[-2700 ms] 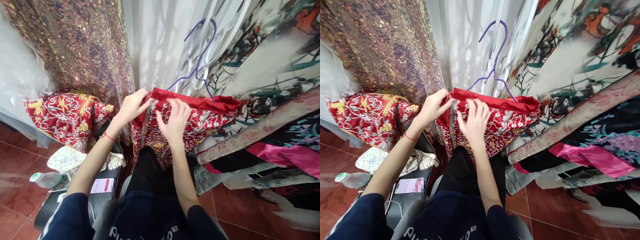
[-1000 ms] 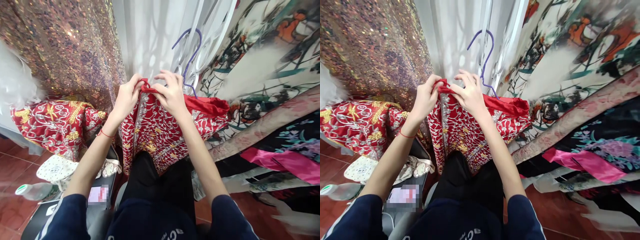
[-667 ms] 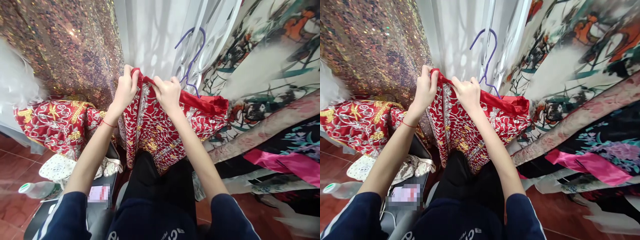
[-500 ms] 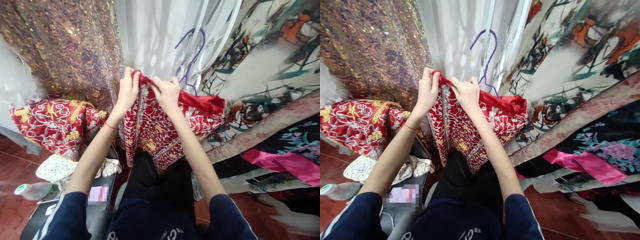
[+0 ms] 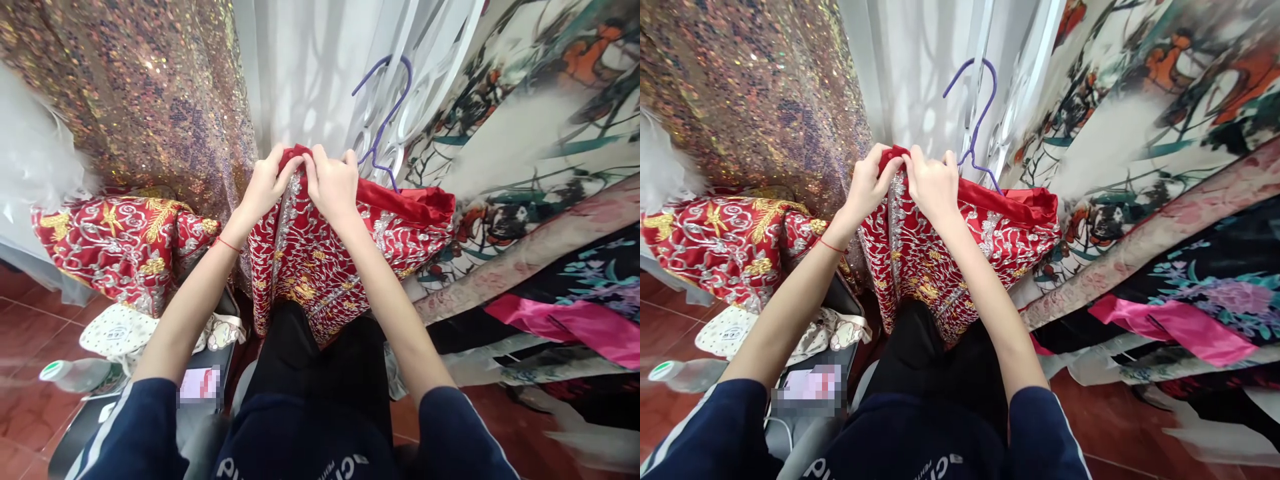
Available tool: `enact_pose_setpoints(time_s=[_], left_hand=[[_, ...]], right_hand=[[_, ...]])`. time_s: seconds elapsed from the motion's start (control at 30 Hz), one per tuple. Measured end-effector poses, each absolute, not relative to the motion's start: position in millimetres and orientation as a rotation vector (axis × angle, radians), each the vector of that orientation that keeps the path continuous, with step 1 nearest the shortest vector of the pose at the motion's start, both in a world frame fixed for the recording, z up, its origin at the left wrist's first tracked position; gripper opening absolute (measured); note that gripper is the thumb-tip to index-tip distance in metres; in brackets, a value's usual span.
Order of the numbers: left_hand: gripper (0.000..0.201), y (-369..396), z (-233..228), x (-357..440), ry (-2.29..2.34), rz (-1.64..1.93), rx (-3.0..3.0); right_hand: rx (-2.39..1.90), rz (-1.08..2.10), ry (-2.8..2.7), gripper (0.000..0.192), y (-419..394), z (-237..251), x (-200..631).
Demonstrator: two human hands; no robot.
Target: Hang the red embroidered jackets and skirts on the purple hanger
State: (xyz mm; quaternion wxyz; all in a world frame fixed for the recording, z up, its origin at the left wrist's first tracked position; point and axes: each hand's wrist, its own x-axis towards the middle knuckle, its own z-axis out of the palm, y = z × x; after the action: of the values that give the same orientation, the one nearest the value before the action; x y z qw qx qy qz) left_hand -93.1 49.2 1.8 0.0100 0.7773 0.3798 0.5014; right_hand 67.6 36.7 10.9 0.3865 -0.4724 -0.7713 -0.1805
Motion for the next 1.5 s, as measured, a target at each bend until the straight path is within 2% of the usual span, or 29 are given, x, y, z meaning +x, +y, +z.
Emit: enact_pose_setpoints(time_s=[0.1, 0.2, 0.27, 0.37, 0.47, 0.57, 0.8, 0.97, 1.27, 1.5], left_hand=[[0.038, 52.5, -2.7, -89.7, 1.22, 1.603, 2.404], [0.036, 58.2, -6.6, -85.1, 1.224, 1.625, 2.379], [0.035, 60.5, -8.7, -82.4, 1.214, 1.625, 2.363], [0.035, 57.7, -11.9, -79.0, 1.188, 1.58, 2.359], [0.035, 49.7, -15.1, -76.2, 1.184, 1.546, 2.341], [0.034, 43.6, -17.5, -73.8, 1.188, 1.559, 2.313], [0.043, 48.9, -25.0, -67.6, 1.171, 1.612, 2.297], [0.049, 61.1, -31.9, -64.9, 1.002, 1.709, 2.308], [0.047, 47.5, -36.4, -56.8, 1.039, 1.795, 2.288], [0.056, 48.3, -48.5, -43.3, 1.125, 1.78, 2.265]], right_hand=[[-1.143, -0.501, -1.842, 0.032, 10.6, 8.2, 69.7], [-1.157, -0.376, -1.672, 0.03, -24.7, -31.4, 58.2], [-1.196, -0.067, -1.595, 0.031, -42.9, -76.7, 41.0], [-1.218, 0.616, -1.492, 0.022, -52.2, -144.2, 10.2], [-1.264, 0.783, -1.321, 0.028, -45.5, -179.8, -11.1], [-1.245, 0.822, -1.255, 0.028, -37.8, -183.8, -16.1], [-1.039, 1.162, -1.051, 0.026, -44.0, -177.8, -10.5], [-0.964, 1.307, -0.898, 0.016, -42.1, -175.5, -9.6], [-0.921, 1.304, -0.867, 0.022, -38.8, -174.8, -5.7], [-0.926, 1.058, -1.114, 0.022, -57.6, -169.1, 15.0]])
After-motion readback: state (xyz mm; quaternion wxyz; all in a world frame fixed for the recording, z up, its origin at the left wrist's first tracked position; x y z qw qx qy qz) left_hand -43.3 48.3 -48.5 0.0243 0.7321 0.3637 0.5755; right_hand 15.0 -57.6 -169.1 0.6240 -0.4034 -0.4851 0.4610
